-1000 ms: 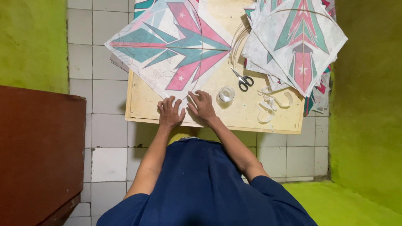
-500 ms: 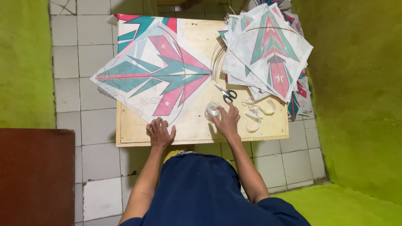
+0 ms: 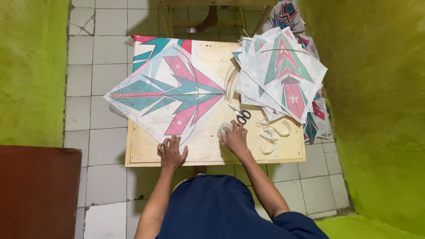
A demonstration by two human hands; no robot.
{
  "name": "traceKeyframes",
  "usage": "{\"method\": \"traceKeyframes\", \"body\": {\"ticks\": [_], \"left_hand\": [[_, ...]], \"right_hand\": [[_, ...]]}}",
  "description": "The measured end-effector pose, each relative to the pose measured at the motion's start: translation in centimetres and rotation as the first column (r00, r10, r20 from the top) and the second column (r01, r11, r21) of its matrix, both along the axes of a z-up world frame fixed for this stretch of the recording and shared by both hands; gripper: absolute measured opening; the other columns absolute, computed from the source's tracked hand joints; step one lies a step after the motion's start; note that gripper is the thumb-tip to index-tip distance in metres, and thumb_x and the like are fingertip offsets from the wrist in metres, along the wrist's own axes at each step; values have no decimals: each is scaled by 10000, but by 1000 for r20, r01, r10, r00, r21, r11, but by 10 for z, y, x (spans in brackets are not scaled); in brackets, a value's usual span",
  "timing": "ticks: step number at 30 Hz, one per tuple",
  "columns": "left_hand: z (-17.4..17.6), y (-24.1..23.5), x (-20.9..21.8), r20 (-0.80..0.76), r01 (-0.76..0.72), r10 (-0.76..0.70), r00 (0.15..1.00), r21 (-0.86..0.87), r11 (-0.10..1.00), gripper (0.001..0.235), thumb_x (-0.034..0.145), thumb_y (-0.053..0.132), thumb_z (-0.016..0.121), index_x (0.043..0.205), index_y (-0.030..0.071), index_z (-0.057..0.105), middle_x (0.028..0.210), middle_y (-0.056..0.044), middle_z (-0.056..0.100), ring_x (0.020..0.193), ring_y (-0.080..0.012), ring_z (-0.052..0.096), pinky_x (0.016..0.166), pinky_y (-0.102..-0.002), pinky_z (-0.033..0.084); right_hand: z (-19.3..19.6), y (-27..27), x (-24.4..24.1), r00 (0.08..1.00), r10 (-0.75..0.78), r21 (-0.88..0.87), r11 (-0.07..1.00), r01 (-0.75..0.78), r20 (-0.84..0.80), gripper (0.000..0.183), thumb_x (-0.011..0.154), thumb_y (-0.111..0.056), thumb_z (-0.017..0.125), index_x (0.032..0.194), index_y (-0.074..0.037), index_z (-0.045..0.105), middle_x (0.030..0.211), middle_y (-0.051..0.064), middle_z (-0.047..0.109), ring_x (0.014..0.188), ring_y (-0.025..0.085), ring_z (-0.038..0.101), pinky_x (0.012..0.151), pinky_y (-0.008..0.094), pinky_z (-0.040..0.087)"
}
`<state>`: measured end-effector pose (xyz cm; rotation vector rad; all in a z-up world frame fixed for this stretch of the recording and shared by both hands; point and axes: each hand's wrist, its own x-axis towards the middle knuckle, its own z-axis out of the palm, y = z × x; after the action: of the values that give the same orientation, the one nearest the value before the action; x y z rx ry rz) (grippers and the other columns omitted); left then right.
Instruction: Assembling kites by applying glue to the paper edges and folding them over the bamboo frame
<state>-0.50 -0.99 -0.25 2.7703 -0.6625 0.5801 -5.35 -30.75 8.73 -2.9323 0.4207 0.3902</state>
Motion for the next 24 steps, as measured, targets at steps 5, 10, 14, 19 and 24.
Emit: {"method": "traceKeyframes", "body": {"ticks": [5,10,14,19,24], "left_hand": [[-3,-3,2,39,-12,12,999,0,1000,467,848,546,595,1205,249,649,1252,9,601,1189,-201,480,974,-460,289],[2,-3,0,57,5,-5,998,7,1000,457,835,517,610,1193,235,640,1244,-5,584,1171,-208,488,963,-456,304],[5,-4,4,45,15,-15,999,-8,1000,447,833,509,617,1180,229,637,1231,-18,564,1163,-216,485,952,-454,314],[3,-5,1,32,32,-31,999,-25,999,457,829,494,631,1189,213,625,1231,-40,546,1168,-228,487,954,-458,322],[6,-5,4,62,46,-43,997,-50,998,450,825,468,640,1190,204,629,1219,-37,556,1166,-231,491,952,-452,316]], "right_hand": [[-3,4,-3,1000,-16,20,1000,17,-26,428,968,-516,575,1141,-163,746,1499,137,410,1356,384,390,1071,551,379],[3,11,-10,1000,-12,-17,1000,12,16,438,968,-525,569,1045,-147,775,1448,138,447,1318,388,429,1045,536,402],[10,16,-10,996,-29,3,1000,29,81,458,982,-535,566,1086,-128,750,1402,154,487,1284,392,485,1018,532,440],[16,22,-18,998,-22,40,999,20,60,508,981,-575,561,1218,-151,709,1396,148,505,1299,391,501,1020,537,458],[-23,14,-21,960,90,34,994,-102,265,395,926,-432,697,1257,-228,632,1483,123,461,1350,381,469,1024,528,478]]}}
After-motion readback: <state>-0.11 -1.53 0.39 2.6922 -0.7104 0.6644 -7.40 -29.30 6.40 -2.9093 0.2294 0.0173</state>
